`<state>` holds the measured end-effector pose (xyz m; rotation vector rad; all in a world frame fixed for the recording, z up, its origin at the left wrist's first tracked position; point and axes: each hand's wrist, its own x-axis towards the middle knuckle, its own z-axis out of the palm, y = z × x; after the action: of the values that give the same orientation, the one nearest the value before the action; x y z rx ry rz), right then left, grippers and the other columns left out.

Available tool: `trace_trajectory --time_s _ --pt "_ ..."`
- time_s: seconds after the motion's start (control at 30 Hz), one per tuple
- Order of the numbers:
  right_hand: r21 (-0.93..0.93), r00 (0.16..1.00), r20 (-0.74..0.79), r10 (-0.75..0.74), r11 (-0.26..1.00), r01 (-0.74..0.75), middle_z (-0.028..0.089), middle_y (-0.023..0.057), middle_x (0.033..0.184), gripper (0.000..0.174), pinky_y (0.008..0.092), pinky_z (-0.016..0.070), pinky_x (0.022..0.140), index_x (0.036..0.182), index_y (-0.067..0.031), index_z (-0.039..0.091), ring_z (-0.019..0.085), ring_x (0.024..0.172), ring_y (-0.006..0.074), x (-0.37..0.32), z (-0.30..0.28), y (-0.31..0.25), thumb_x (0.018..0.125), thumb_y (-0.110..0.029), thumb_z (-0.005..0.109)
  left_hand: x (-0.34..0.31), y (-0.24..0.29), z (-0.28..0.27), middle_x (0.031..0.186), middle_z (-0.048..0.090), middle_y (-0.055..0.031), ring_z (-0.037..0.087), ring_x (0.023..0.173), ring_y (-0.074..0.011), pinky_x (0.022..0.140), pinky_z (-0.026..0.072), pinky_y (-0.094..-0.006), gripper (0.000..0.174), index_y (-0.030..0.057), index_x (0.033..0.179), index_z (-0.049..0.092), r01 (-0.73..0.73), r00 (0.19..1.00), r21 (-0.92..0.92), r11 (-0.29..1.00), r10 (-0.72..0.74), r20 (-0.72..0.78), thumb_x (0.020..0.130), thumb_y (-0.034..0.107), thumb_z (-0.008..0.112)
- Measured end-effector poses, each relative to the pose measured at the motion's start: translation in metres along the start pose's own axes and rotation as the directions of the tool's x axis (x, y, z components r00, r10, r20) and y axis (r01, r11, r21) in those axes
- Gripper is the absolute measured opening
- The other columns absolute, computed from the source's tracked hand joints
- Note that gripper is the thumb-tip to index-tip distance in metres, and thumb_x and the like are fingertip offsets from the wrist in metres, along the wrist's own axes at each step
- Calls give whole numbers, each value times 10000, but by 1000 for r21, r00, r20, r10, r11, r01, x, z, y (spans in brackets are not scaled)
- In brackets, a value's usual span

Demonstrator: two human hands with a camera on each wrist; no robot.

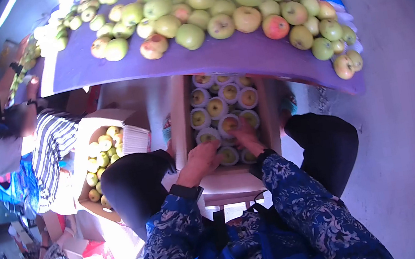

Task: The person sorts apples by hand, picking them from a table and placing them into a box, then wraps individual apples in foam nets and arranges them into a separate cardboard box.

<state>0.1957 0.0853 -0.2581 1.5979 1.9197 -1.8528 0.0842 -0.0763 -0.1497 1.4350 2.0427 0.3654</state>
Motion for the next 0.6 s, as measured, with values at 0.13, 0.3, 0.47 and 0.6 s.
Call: trace_trajectory --time_s 0.13,0.3,0.47,0.6 --pt "69 997 65 -38 997 33 642 152 983 797 328 559 453 1494 -164 157 669 637 222 -5 2 11 855 -237 626 -70 40 -81 1061 581 -193 585 981 -387 809 493 -465 430 30 1198 507 -107 970 -41 993 95 -224 842 244 620" --pt "-117 993 -46 -109 988 103 623 115 857 681 312 511 424 1418 -138 306 619 563 191 11 -7 7 839 -226 653 -189 63 -174 1088 637 -164 634 975 -272 849 500 -353 441 24 1218 566 -12 671 -97 995 -63 -739 799 84 690" --pt "-267 961 -118 -250 940 212 603 79 730 574 296 463 394 1342 -112 456 569 489 160 0 -7 -30 823 -216 679 -315 9 -152 952 682 -126 668 846 -207 747 523 -319 227 22 1064 649 383 368 -342 858 -481 -796 840 61 637" --pt "-109 904 154 -399 902 417 519 34 584 406 267 403 376 1260 -71 538 473 432 108 -34 4 -71 869 -152 609 -401 -44 -71 847 698 -110 664 773 -189 718 518 -325 235 32 1012 675 657 314 -501 563 -809 -497 847 189 617"
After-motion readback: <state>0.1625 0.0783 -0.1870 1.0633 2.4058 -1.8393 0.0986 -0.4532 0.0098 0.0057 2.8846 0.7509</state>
